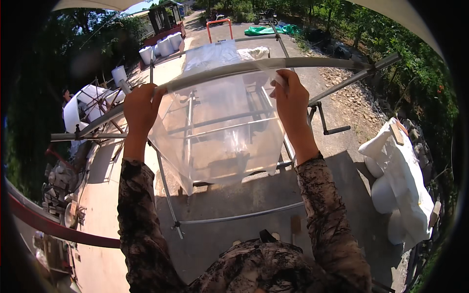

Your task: The recorder is covering a large metal frame with plastic sheets, using a crank to roll out the material and tape to secure it.

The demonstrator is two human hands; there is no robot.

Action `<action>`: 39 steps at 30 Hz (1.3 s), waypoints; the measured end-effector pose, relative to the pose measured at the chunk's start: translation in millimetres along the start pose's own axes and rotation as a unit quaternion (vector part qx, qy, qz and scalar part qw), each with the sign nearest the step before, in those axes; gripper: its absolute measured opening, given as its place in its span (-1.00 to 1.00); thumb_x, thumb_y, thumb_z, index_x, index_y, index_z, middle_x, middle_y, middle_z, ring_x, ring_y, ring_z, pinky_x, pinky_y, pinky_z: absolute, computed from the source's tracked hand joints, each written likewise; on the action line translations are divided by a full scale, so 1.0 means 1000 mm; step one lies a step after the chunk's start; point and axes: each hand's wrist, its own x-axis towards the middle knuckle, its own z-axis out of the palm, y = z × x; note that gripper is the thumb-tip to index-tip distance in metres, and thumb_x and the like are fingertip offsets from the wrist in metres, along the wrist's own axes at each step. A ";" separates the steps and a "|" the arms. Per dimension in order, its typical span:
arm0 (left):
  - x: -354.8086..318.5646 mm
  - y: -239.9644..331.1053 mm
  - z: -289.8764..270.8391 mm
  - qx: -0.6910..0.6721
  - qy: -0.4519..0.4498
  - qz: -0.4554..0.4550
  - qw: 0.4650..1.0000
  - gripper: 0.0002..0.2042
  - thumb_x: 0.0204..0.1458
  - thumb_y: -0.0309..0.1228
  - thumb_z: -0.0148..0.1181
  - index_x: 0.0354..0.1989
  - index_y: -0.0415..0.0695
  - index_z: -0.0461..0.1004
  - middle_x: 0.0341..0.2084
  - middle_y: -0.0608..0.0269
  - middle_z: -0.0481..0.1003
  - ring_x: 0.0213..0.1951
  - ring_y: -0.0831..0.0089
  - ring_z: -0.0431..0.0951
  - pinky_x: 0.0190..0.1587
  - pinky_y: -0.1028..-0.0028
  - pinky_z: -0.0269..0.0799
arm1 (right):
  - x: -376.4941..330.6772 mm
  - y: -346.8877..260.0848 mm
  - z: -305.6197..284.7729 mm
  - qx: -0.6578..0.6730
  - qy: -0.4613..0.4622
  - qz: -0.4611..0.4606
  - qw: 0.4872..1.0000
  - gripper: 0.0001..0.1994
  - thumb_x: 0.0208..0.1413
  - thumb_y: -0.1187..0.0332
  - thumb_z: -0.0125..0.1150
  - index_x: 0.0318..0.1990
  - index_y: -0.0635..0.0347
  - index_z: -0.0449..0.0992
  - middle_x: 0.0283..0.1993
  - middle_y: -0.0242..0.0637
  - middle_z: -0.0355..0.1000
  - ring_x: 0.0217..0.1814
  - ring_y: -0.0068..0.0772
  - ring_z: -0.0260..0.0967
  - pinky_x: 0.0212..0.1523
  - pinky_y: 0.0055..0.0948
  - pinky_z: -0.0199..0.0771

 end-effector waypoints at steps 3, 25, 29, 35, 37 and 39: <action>-0.010 -0.017 -0.014 0.027 0.018 0.020 0.999 -0.77 0.03 -0.24 0.16 -0.36 -0.17 0.47 -0.52 0.15 0.45 -0.42 0.15 0.44 -0.35 0.20 0.28 | 0.019 -0.034 -0.059 0.218 -0.024 0.147 0.964 -0.84 0.19 0.38 0.03 -0.34 0.30 0.44 -0.53 -0.32 0.43 -0.62 -0.55 0.36 -0.57 -0.59 0.35; -0.079 -0.015 -0.028 -0.009 0.242 -0.255 0.936 -0.55 0.20 -0.12 -0.08 -0.04 -0.34 0.37 -0.13 -0.06 0.47 -0.13 0.12 0.48 0.03 0.25 0.30 | 0.027 0.043 -0.111 0.148 0.095 0.169 0.970 -0.73 0.21 0.23 0.06 -0.41 0.25 0.46 -0.62 -0.44 0.34 -0.56 -0.67 0.27 -0.46 -0.60 0.35; -0.083 -0.039 -0.011 0.073 0.080 -0.192 0.975 -0.64 0.22 -0.19 -0.13 -0.15 -0.27 0.43 -0.24 -0.05 0.49 -0.21 0.01 0.46 -0.03 0.26 0.28 | 0.025 0.040 -0.118 0.152 0.062 0.158 0.974 -0.73 0.21 0.26 0.04 -0.30 0.33 0.48 -0.51 -0.27 0.50 -0.34 -0.54 0.48 -0.19 -0.58 0.45; -0.064 -0.067 -0.015 -0.139 0.021 -0.244 0.960 -0.70 0.20 -0.27 -0.07 -0.20 -0.23 0.53 -0.25 0.01 0.52 -0.17 0.19 0.49 -0.02 0.38 0.30 | 0.050 0.089 -0.147 0.299 -0.077 0.170 0.936 -0.72 0.19 0.25 0.10 -0.09 0.29 0.42 -0.15 -0.28 0.46 -0.07 -0.50 0.41 0.00 -0.45 0.43; -0.047 -0.080 -0.032 -0.246 -0.017 -0.300 0.922 -0.72 0.19 -0.29 -0.02 -0.10 -0.17 0.53 -0.19 0.07 0.52 -0.14 0.28 0.49 0.01 0.43 0.29 | 0.022 0.079 -0.127 0.234 -0.151 0.190 0.941 -0.62 0.15 0.19 0.14 -0.03 0.32 0.37 -0.16 -0.21 0.49 -0.07 -0.42 0.43 0.03 -0.41 0.37; -0.034 -0.109 -0.030 -0.249 -0.059 -0.235 0.938 -0.69 0.15 -0.26 0.05 -0.05 -0.18 0.51 -0.17 0.17 0.52 -0.13 0.42 0.46 0.01 0.50 0.28 | -0.007 0.085 -0.121 0.168 -0.285 0.222 0.917 -0.41 0.05 0.10 0.24 0.11 0.34 0.25 -0.08 -0.19 0.46 0.06 -0.35 0.36 0.12 -0.33 0.24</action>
